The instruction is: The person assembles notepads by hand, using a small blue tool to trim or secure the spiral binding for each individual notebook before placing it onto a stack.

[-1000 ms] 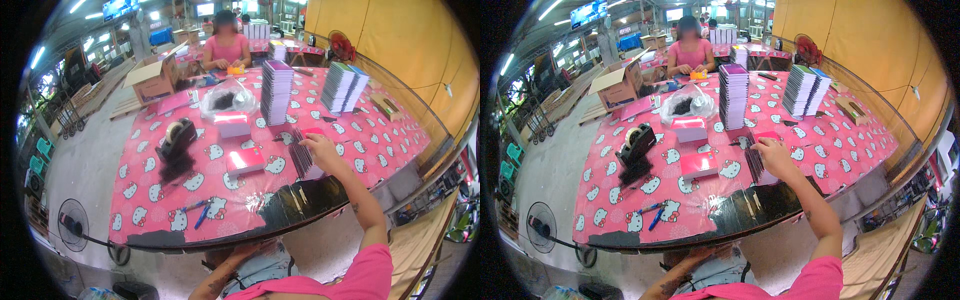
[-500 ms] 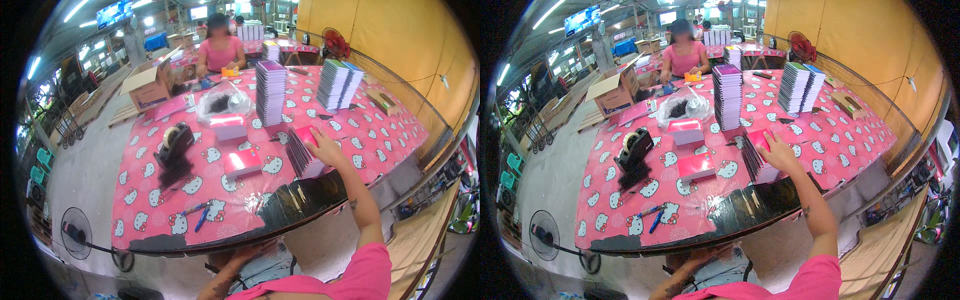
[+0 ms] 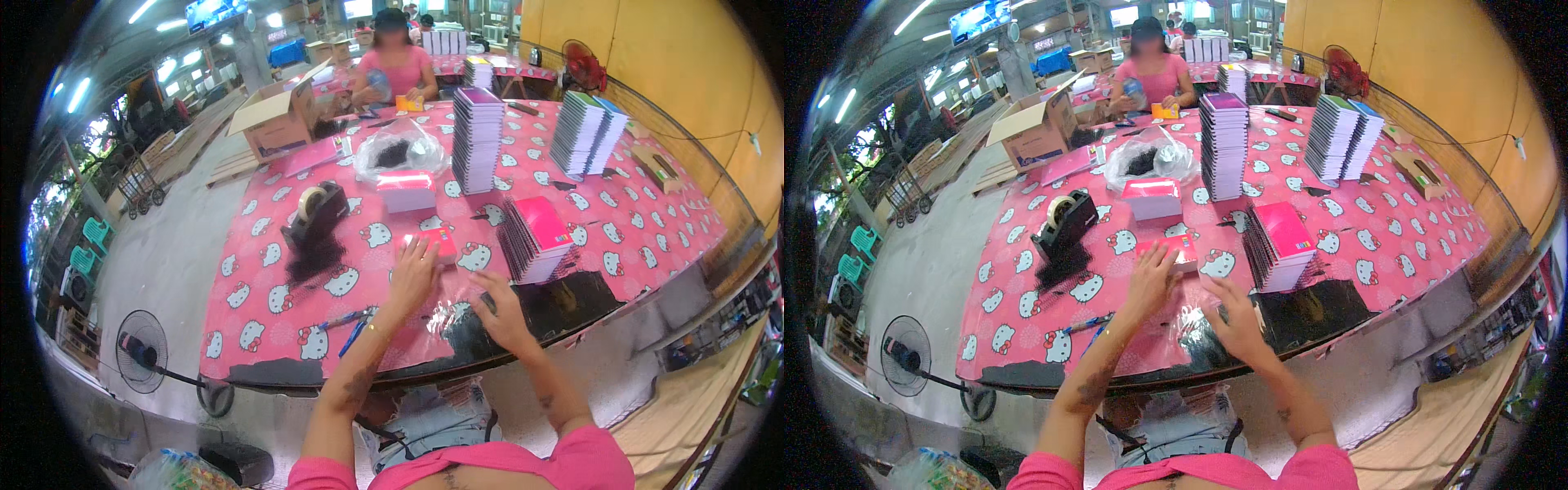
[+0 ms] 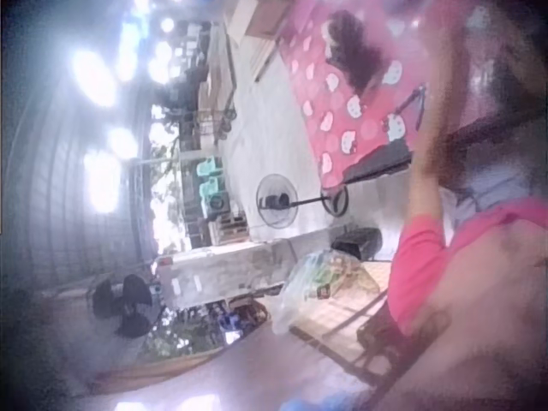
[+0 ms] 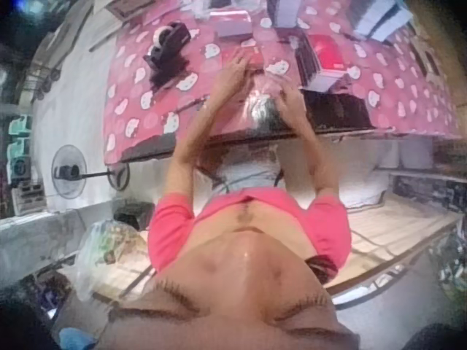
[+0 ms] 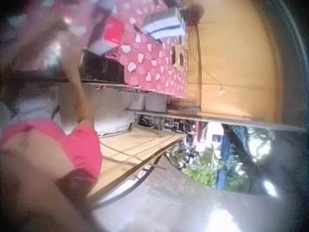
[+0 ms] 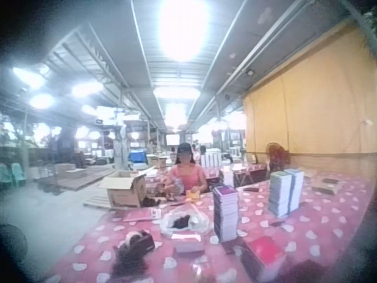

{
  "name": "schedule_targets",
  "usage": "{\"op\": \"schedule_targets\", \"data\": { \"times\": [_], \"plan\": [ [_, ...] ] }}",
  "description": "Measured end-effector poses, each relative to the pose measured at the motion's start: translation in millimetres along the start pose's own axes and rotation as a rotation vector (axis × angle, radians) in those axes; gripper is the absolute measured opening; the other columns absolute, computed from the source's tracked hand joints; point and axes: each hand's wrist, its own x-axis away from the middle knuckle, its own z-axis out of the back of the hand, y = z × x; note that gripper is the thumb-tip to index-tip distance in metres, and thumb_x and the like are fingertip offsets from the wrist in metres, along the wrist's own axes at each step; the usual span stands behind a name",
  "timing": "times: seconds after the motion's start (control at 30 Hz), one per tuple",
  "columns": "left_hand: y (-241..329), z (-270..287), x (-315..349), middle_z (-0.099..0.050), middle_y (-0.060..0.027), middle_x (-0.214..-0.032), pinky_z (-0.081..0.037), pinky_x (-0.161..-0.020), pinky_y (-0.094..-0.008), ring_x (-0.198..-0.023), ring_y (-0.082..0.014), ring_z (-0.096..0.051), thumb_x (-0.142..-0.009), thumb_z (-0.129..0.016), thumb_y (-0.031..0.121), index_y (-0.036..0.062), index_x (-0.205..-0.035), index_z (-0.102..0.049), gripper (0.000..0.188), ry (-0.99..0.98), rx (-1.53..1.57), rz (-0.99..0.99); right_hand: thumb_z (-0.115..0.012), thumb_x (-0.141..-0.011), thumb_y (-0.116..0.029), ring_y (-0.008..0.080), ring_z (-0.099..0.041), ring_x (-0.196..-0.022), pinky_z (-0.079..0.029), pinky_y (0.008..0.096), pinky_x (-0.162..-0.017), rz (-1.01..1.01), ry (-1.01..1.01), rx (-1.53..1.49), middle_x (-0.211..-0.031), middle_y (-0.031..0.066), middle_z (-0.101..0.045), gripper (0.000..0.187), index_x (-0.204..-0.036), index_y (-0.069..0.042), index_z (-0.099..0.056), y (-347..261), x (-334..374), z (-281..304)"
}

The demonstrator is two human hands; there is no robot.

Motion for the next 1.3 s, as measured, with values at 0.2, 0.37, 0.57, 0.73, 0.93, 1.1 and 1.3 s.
{"op": "schedule_targets", "data": {
  "times": [0.2,0.37,0.57,0.73,0.93,1.1,1.3],
  "plan": [
    [-18,-2,15,-0.068,-0.0165,-0.119,-0.05,-0.097,-0.0428,-0.114,-0.0337,-0.063,-0.09,-0.058,0.012,0.0054,-0.122,-0.064,0.033,-0.343,0.207,0.002,-0.067,-0.088,-0.012,0.0344,-0.056,-0.121,-0.042,0.0397,-0.105,-0.137,0.013,-0.113,-0.127,0.0188,-0.06,0.037,-0.123,-0.004,-0.063,16,32,-9],
    [-15,15,22,-0.07,-0.015,-0.111,-0.051,-0.091,-0.0443,-0.105,-0.034,-0.066,-0.083,-0.059,0.008,0.0042,-0.115,-0.067,0.033,-0.152,0.082,-0.012,-0.069,-0.085,-0.009,0.031,-0.055,-0.122,-0.041,0.0385,-0.105,-0.208,0.003,-0.184,-0.128,0.017,-0.059,0.046,-0.129,-0.003,-0.058,19,34,-28],
    [48,59,71,-0.065,-0.0093,-0.101,-0.046,-0.09,-0.0472,-0.1,-0.0315,-0.061,-0.062,-0.082,0.021,0.0095,-0.113,-0.063,0.056,-0.237,0.152,-0.105,-0.08,-0.082,-0.016,0.0263,-0.057,-0.119,-0.043,0.0388,-0.103,-0.132,0.249,-0.2,-0.125,0.0166,-0.06,0.059,-0.133,-0.002,-0.054,-10,30,-40],
    [68,76,70,-0.063,-0.014,-0.117,-0.039,-0.103,-0.0505,-0.117,-0.0314,-0.057,-0.075,-0.079,0.027,0.0099,-0.116,-0.066,0.047,-0.156,0.304,-0.024,-0.078,-0.083,-0.006,0.0173,-0.066,-0.098,-0.052,0.0315,-0.087,-0.305,-0.049,-0.611,-0.103,0.0102,-0.069,0.04,-0.119,-0.003,-0.06,23,59,-43],
    [-106,76,103,-0.061,-0.0217,-0.112,-0.046,-0.094,-0.046,-0.105,-0.0378,-0.056,-0.081,-0.067,0.013,0.0004,-0.113,-0.065,0.035,-0.009,-0.099,0.443,-0.076,-0.082,-0.001,0.0124,-0.064,-0.095,-0.052,0.0282,-0.084,-0.423,0.106,-0.764,-0.102,0.0052,-0.068,0.028,-0.106,-0.003,-0.062,3,57,-60],
    [-146,79,98,-0.061,-0.0154,-0.102,-0.049,-0.085,-0.0421,-0.095,-0.035,-0.057,-0.086,-0.064,0.015,0.0018,-0.1,-0.067,0.02,-0.326,-0.366,0.371,-0.076,-0.083,0.0,0.0095,-0.061,-0.09,-0.05,0.026,-0.081,-0.423,-0.091,-0.696,-0.096,0.0022,-0.068,0.023,-0.104,-0.002,-0.066,21,55,-54],
    [-151,75,107,-0.063,-0.0156,-0.096,-0.051,-0.084,-0.0432,-0.095,-0.0351,-0.06,-0.092,-0.064,0.023,0.0008,-0.103,-0.067,0.025,-0.125,-0.233,0.329,-0.076,-0.083,-0.001,0.0086,-0.06,-0.084,-0.048,0.0256,-0.077,-0.44,-0.107,-0.728,-0.089,0.0005,-0.068,0.019,-0.102,-0.002,-0.071,10,48,-54]
  ]
}}
